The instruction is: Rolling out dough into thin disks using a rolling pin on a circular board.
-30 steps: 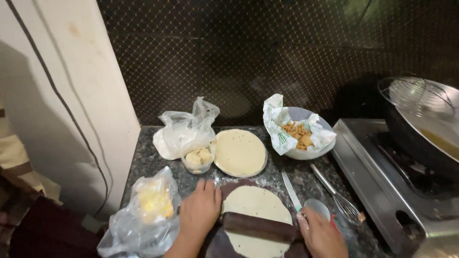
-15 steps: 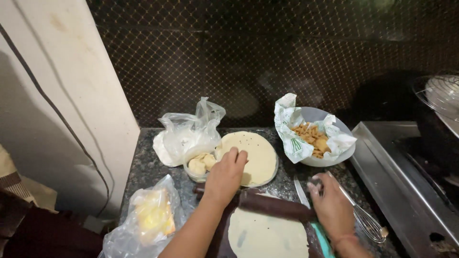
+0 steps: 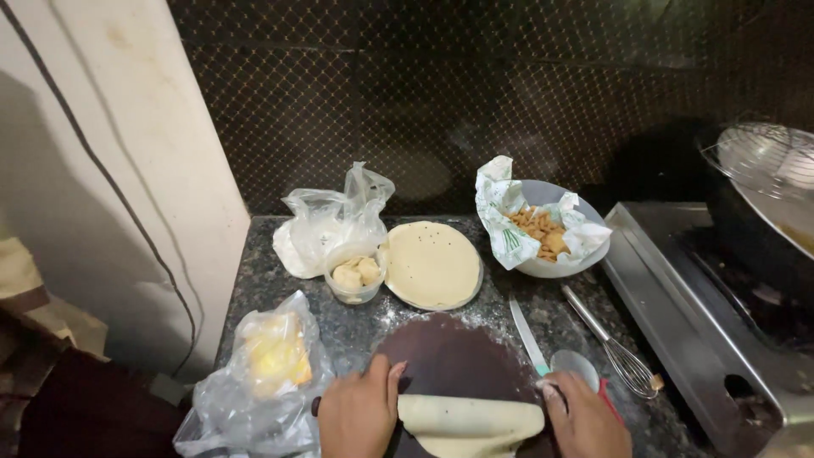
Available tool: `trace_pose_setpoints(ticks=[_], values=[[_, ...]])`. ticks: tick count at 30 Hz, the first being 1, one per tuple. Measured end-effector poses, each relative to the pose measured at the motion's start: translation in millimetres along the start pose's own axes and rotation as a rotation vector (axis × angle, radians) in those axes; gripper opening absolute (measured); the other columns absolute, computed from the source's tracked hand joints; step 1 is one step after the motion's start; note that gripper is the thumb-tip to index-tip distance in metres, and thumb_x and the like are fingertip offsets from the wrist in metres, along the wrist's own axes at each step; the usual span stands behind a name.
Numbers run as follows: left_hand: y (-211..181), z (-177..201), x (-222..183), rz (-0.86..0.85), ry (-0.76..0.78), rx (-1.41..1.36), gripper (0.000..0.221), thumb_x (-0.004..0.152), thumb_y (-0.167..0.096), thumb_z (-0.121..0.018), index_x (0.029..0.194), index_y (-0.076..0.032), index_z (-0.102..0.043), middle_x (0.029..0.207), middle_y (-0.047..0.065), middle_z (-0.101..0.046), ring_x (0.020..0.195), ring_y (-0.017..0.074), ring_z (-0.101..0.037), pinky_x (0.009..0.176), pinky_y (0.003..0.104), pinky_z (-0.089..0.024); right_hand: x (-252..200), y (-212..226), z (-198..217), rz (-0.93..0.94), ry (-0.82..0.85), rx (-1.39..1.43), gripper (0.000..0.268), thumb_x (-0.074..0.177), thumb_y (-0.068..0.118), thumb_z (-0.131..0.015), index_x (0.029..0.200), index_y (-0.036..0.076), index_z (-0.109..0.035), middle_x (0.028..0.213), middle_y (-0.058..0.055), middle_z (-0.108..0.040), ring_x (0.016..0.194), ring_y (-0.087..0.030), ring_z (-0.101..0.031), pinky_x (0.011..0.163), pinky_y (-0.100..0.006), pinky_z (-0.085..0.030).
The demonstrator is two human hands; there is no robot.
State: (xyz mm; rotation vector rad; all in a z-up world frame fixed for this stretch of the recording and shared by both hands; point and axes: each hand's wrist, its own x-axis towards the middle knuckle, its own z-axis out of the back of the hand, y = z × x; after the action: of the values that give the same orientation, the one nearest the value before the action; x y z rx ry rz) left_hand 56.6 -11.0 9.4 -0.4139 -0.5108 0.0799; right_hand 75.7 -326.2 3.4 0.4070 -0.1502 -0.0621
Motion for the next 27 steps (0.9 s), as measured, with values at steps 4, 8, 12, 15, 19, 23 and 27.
trace_pose_setpoints(ticks=[4, 8, 12, 15, 19, 23, 27], values=[[-9, 20, 6, 0.026, 0.072, 0.054, 0.033, 0.095, -0.044, -0.059, 0.082, -0.014, -0.063, 0.059, 0.016, -0.066, 0.052, 0.0385, -0.066, 0.051, 0.050, -0.052, 1, 39, 38, -0.029, 0.222, 0.468, 0.036, 0.089, 0.036, -0.067, 0.119, 0.017, -0.075, 0.121, -0.004, -0.071, 0.119, -0.023, -0.067, 0.106, -0.038, -0.050], [-19, 47, 27, 0.104, 0.275, 0.029, 0.039, 0.100, -0.049, -0.054, 0.091, -0.014, -0.068, 0.069, 0.017, -0.070, 0.066, 0.0366, -0.071, 0.062, 0.049, -0.055, -4, 75, 67, 0.522, 0.496, 0.356, 0.080, 0.072, 0.030, -0.090, 0.144, 0.015, -0.058, 0.142, -0.006, -0.058, 0.141, -0.026, -0.046, 0.114, -0.045, -0.032], [-23, 73, 49, 0.267, 0.593, -0.047, 0.046, 0.096, -0.052, -0.058, 0.096, -0.009, -0.075, 0.093, 0.020, -0.073, 0.093, 0.0397, -0.072, 0.083, 0.052, -0.055, -8, 96, 80, 0.653, 0.388, 0.201, 0.081, 0.074, 0.029, -0.090, 0.147, 0.019, -0.057, 0.153, -0.002, -0.060, 0.146, -0.024, -0.046, 0.118, -0.047, -0.025], [-25, 89, 63, 0.332, 0.782, -0.050, 0.049, 0.094, -0.053, -0.063, 0.102, -0.007, -0.075, 0.105, 0.020, -0.073, 0.105, 0.0406, -0.070, 0.092, 0.051, -0.054, -7, 98, 86, 0.663, 0.368, 0.236, 0.070, 0.077, 0.024, -0.083, 0.144, 0.023, -0.063, 0.147, 0.001, -0.069, 0.138, -0.020, -0.057, 0.119, -0.045, -0.032], [-30, 92, 63, 0.300, 0.811, -0.051, 0.047, 0.092, -0.051, -0.066, 0.107, -0.006, -0.072, 0.108, 0.020, -0.071, 0.106, 0.0403, -0.069, 0.092, 0.052, -0.054, 14, 45, 50, 0.635, 0.299, 0.289, 0.048, 0.085, 0.015, -0.078, 0.132, 0.022, -0.074, 0.131, -0.003, -0.074, 0.133, -0.025, -0.063, 0.114, -0.047, -0.039], [-37, 92, 55, -0.009, 0.554, -0.034, 0.040, 0.095, -0.046, -0.062, 0.103, -0.008, -0.069, 0.087, 0.018, -0.071, 0.086, 0.0387, -0.070, 0.076, 0.052, -0.054, 40, 59, 67, 0.067, 0.636, 0.908, 0.032, 0.093, 0.020, -0.067, 0.117, 0.001, -0.078, 0.107, -0.016, -0.080, 0.096, -0.024, -0.079, 0.089, -0.039, -0.062], [-37, 78, 36, -0.282, 0.255, -0.031, 0.032, 0.099, -0.040, -0.058, 0.096, -0.008, -0.058, 0.060, 0.014, -0.067, 0.058, 0.0350, -0.069, 0.055, 0.050, -0.052, 69, 80, 91, -0.408, 0.883, 1.132, 0.035, 0.090, 0.023, -0.065, 0.110, -0.005, -0.074, 0.097, -0.020, -0.080, 0.081, -0.023, -0.077, 0.074, -0.036, -0.062]])
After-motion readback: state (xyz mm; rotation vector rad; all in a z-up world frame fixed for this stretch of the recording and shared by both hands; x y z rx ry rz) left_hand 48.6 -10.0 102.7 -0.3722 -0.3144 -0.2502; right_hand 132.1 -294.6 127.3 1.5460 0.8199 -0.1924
